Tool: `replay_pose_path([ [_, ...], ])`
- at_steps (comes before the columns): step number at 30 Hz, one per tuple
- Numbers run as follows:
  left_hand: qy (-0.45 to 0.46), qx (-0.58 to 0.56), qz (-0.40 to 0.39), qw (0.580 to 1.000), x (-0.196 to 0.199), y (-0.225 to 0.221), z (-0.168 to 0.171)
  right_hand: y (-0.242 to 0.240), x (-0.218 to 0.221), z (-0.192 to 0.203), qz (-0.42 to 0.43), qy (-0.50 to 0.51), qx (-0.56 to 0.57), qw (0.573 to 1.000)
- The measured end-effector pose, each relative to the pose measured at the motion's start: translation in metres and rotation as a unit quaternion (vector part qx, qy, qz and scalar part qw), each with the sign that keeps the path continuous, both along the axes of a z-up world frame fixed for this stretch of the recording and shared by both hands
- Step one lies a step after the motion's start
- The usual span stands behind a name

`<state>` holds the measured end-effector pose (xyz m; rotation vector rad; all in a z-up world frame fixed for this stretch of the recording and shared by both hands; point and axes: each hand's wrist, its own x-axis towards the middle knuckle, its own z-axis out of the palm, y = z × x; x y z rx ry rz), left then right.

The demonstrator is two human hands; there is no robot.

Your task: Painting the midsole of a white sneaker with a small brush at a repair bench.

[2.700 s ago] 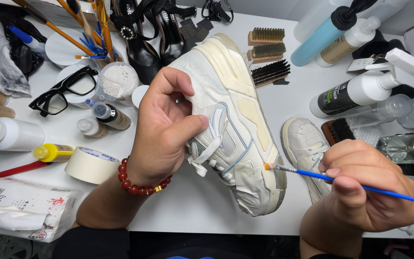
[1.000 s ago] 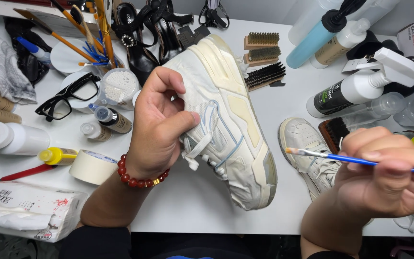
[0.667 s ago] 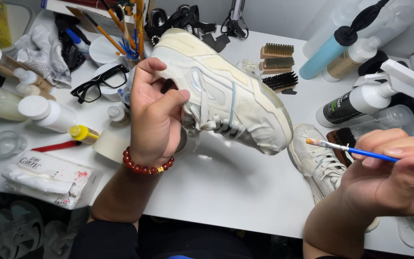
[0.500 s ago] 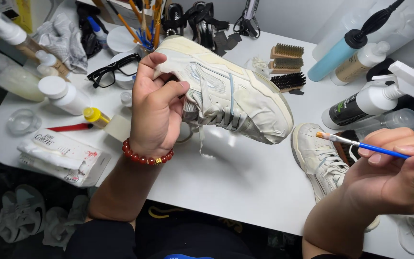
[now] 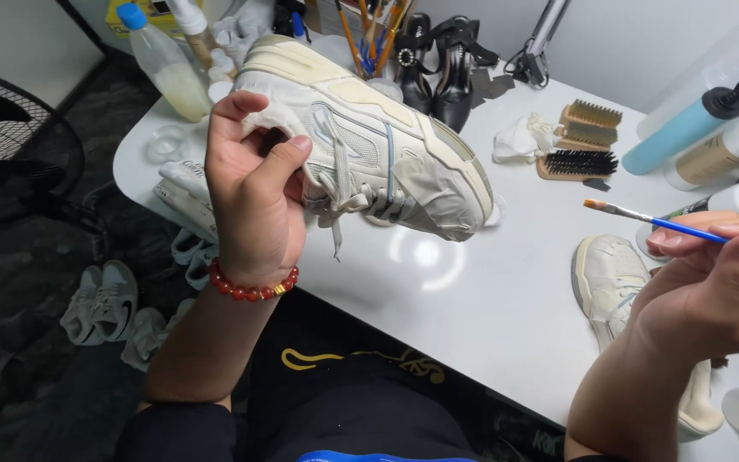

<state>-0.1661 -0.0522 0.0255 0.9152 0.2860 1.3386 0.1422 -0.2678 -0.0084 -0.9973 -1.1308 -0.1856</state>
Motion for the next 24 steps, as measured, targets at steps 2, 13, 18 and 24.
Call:
replay_pose_path([
  [2,0.009,0.022,0.021,1.0,-0.017,-0.011,0.003,0.003,0.007,-0.009,0.033,0.047,0.01,0.998],
  [13,0.104,0.189,0.216,0.952,-0.079,-0.048,-0.01,0.045,0.036,-0.084,0.022,0.164,-0.169,0.972],
  [18,0.143,0.207,0.267,0.93,-0.08,-0.052,-0.009,0.057,0.038,-0.127,-0.019,0.179,-0.252,0.951],
  [24,0.159,0.233,0.285,0.916,-0.08,-0.049,-0.029,0.06,0.037,-0.142,-0.018,0.199,-0.29,0.936],
])
